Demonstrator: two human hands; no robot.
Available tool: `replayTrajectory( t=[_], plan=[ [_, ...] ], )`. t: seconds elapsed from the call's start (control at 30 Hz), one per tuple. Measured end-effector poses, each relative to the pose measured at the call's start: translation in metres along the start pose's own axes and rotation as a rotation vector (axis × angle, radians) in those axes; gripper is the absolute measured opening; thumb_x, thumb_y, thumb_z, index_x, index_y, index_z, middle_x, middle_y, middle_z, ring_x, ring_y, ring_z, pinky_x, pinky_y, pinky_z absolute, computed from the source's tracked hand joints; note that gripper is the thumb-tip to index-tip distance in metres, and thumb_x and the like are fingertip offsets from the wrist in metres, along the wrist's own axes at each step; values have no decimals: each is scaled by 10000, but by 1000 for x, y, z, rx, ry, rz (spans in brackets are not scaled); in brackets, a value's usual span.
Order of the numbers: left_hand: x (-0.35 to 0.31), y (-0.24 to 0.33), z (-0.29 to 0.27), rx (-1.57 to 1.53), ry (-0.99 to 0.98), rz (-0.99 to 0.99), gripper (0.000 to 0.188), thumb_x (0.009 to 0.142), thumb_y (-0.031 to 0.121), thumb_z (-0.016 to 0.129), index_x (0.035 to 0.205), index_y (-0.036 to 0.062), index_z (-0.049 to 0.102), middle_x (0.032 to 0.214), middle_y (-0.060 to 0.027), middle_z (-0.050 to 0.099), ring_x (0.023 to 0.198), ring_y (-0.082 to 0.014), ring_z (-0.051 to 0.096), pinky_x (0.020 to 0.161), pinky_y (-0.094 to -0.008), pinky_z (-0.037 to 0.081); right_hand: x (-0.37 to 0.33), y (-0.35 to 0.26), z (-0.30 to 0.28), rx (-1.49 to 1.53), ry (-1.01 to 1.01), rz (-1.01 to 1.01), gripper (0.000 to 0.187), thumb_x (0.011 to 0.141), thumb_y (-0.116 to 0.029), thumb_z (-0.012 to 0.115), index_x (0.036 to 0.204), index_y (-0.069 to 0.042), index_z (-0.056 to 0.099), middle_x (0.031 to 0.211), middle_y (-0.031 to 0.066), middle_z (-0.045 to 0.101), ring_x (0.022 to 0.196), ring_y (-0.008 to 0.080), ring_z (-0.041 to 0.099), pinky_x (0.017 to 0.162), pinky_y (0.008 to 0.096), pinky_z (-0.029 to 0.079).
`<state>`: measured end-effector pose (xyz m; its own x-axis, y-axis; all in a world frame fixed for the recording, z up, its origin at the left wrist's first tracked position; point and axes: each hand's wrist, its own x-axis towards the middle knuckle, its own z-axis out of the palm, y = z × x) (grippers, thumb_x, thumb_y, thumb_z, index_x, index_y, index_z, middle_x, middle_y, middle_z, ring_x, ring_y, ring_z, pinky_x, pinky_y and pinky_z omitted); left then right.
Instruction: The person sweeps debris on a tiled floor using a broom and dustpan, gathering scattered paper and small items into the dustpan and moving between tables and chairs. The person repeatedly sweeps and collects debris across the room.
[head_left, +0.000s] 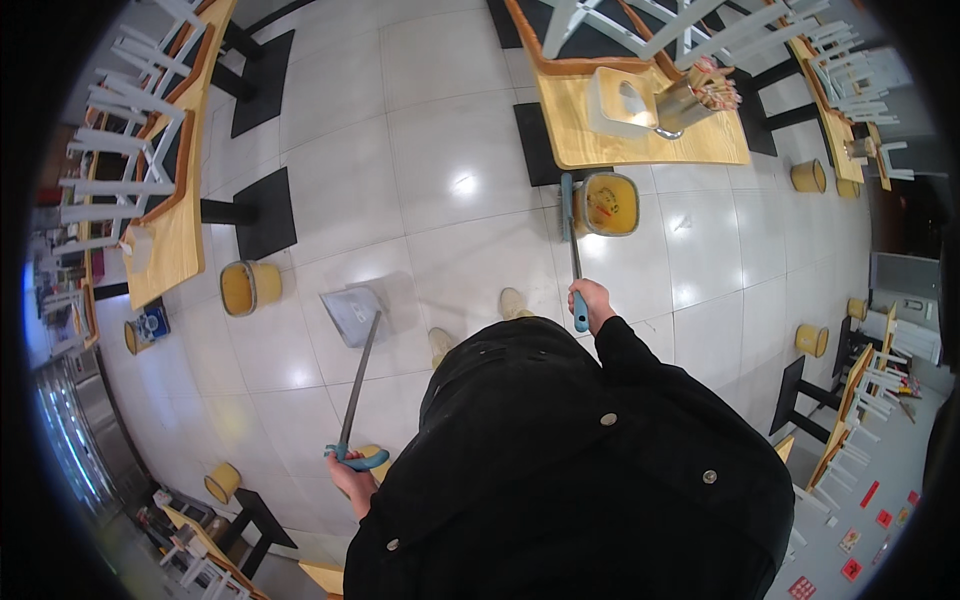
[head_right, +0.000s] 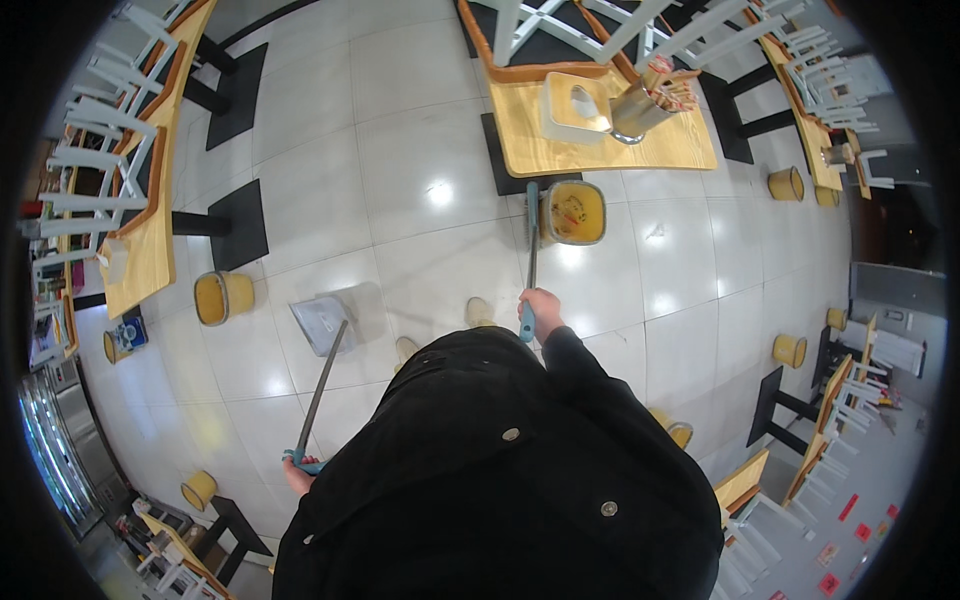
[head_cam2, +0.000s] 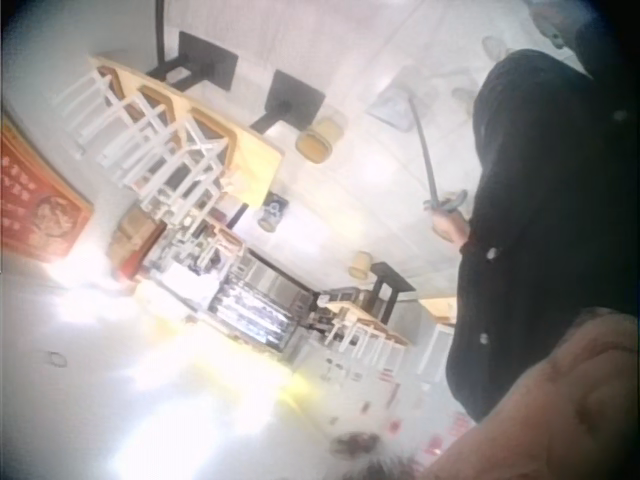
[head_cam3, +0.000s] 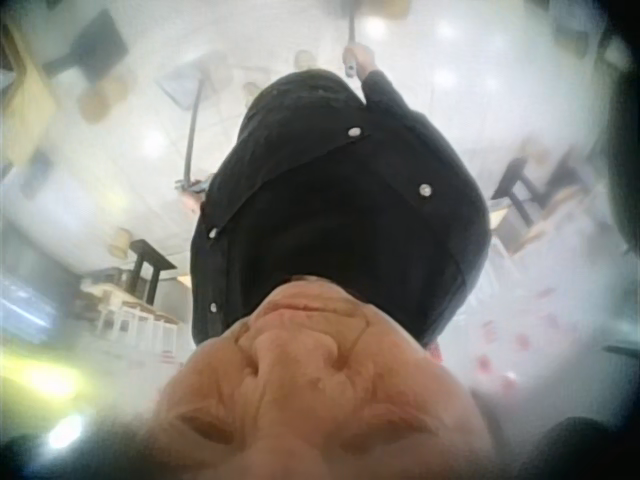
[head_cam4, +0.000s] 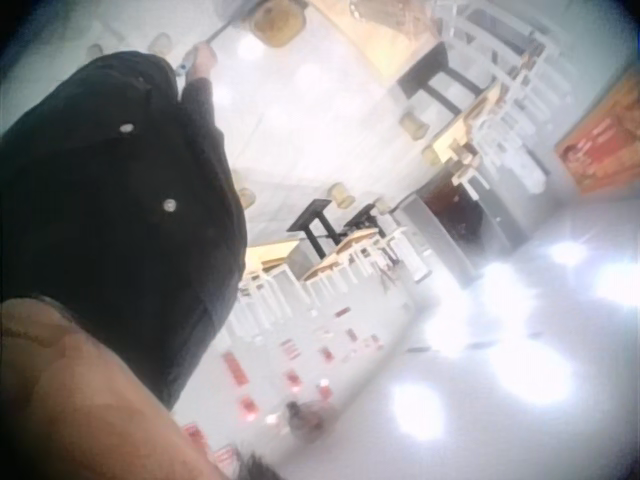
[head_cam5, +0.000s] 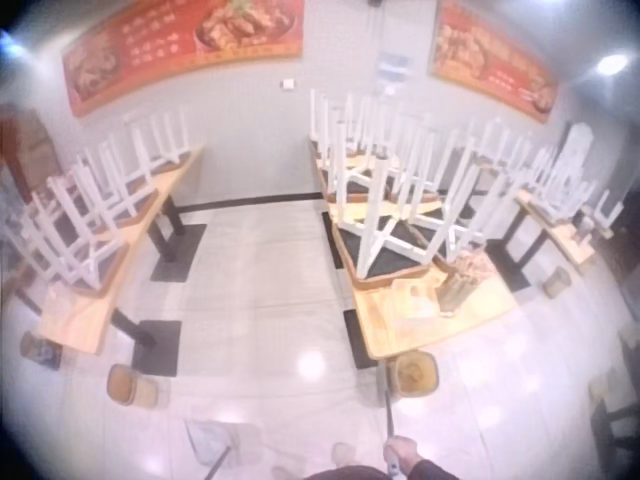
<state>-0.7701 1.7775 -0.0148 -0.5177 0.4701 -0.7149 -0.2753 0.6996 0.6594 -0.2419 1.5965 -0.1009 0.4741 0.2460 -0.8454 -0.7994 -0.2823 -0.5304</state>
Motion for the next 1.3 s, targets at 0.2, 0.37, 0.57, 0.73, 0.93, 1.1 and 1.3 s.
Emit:
replayTrajectory(
  t=[0.2, 0.37, 0.57, 0.73, 0.93, 1.1, 1.3],
  plan=[
    [-21, -11, 23, 51, -44, -43, 265, 866, 303, 422, 710, 89, 401, 554, -11, 406, 541, -154, 427, 550, -285, 388, 10, -8, -24, 76, 43, 2, 104, 694, -74, 555, 725, 9, 501, 582, 114, 508, 480, 196, 492, 452, 297, 411],
    [-42, -16, 41, 67, -20, -23, 279, 862, 330, 431, 711, 97, 406, 552, -5, 410, 540, -147, 424, 549, -274, 380, 19, -13, -30, 131, 107, 0, 113, 688, -76, 558, 725, 18, 505, 580, 122, 509, 479, 206, 497, 442, 311, 409],
    [-58, -18, 52, 75, 1, -34, 293, 856, 345, 445, 709, 94, 412, 548, 0, 408, 532, -143, 423, 532, -270, 377, 50, -28, -40, 196, 181, -26, 125, 686, -84, 561, 734, 19, 510, 591, 130, 516, 481, 220, 499, 443, 324, 412],
    [-64, -19, 55, 50, 64, -8, 294, 853, 341, 445, 709, 86, 419, 547, -5, 405, 515, -145, 424, 514, -281, 385, 110, -49, -42, 219, 193, -68, 131, 688, -100, 594, 732, -17, 503, 630, 104, 509, 520, 213, 520, 477, 326, 440],
    [-72, -23, 45, 67, 58, 24, 303, 853, 342, 439, 705, 79, 411, 547, -10, 404, 515, -150, 426, 517, -285, 390, 164, -41, -37, -645, -2, -201, 95, 652, -44, 586, 680, 13, 516, 565, 100, 489, 533, 240, 569, 461, 348, 446],
    [-76, -33, 44, 34, 60, -8, 311, 860, 342, 427, 699, 77, 405, 547, -13, 404, 514, -153, 422, 518, -288, 386, 99, -14, -51, -936, -188, -332, 130, 632, -85, 582, 563, 9, 527, 535, 113, 528, 473, 218, 562, 451, 300, 444],
    [-76, -32, 45, 51, 64, -12, 308, 861, 338, 424, 718, 66, 411, 549, -21, 408, 513, -157, 423, 524, -293, 391, 14, -68, -93, -442, -64, 31, 345, 620, -23, 617, 944, 63, 536, 608, 77, 518, 467, 160, 505, 426, 292, 415]
  ],
)
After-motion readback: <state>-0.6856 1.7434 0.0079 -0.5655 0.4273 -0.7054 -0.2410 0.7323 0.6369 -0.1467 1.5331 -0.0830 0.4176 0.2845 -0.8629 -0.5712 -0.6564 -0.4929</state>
